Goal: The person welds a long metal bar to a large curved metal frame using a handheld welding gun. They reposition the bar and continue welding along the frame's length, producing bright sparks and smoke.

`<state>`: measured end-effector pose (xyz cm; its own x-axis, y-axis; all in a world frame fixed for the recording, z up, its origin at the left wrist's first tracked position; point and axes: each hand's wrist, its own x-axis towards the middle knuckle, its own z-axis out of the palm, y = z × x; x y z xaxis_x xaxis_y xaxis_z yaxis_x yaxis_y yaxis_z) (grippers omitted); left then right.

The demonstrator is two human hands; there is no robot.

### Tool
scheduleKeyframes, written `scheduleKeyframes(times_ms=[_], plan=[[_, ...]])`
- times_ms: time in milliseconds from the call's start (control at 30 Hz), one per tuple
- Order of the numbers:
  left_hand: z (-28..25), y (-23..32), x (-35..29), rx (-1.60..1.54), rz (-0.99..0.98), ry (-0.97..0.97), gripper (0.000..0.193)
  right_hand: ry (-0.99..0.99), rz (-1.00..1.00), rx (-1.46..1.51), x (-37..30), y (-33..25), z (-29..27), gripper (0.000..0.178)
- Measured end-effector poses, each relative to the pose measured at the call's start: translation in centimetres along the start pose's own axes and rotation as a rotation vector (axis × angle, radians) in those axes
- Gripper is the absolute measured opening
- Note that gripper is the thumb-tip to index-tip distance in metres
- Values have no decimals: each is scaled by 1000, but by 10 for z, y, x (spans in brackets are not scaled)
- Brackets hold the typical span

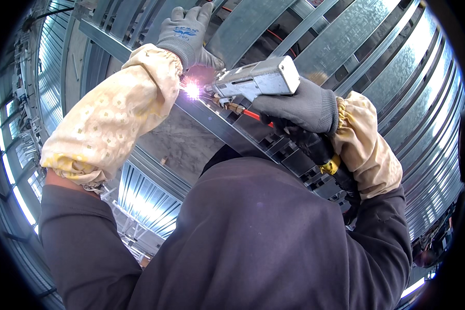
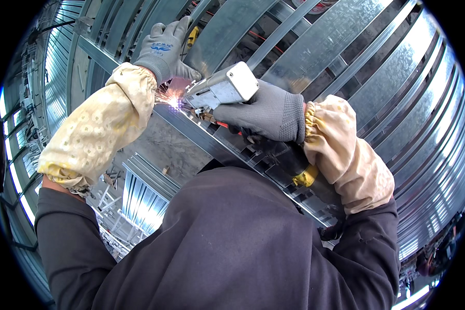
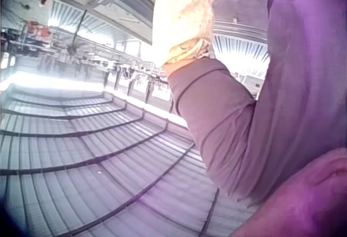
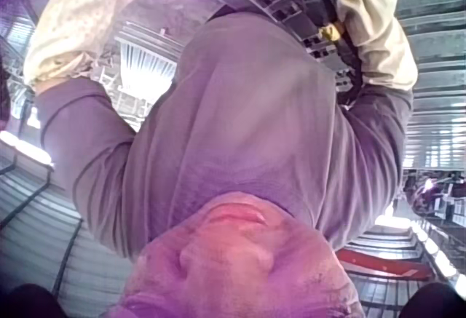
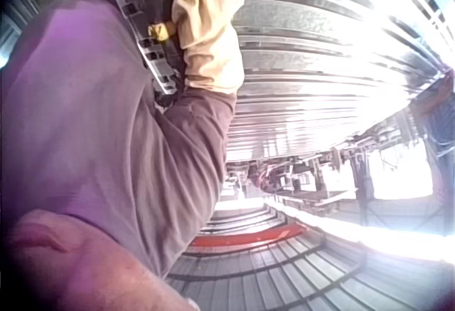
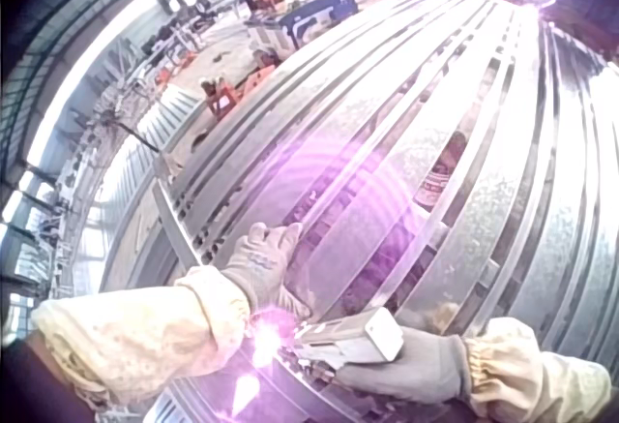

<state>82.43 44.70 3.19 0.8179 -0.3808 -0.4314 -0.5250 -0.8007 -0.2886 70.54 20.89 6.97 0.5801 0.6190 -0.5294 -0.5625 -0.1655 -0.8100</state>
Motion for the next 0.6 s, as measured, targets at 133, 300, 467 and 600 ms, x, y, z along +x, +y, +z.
scheduleKeyframes(times_ms=[133,300,467,600], plan=[[2,-1,-1,1,-15,2,150,-25,11,-28,-4,-7,-1,41],[-2,2,-2,5,-21,-40,148,-14,54,11,-6,-6,0,39],[-9,4,-3,-37,-37,-55,147,7,97,63,-8,-3,1,39],[-7,2,-3,-49,-29,-55,147,27,99,89,-8,6,3,40]])
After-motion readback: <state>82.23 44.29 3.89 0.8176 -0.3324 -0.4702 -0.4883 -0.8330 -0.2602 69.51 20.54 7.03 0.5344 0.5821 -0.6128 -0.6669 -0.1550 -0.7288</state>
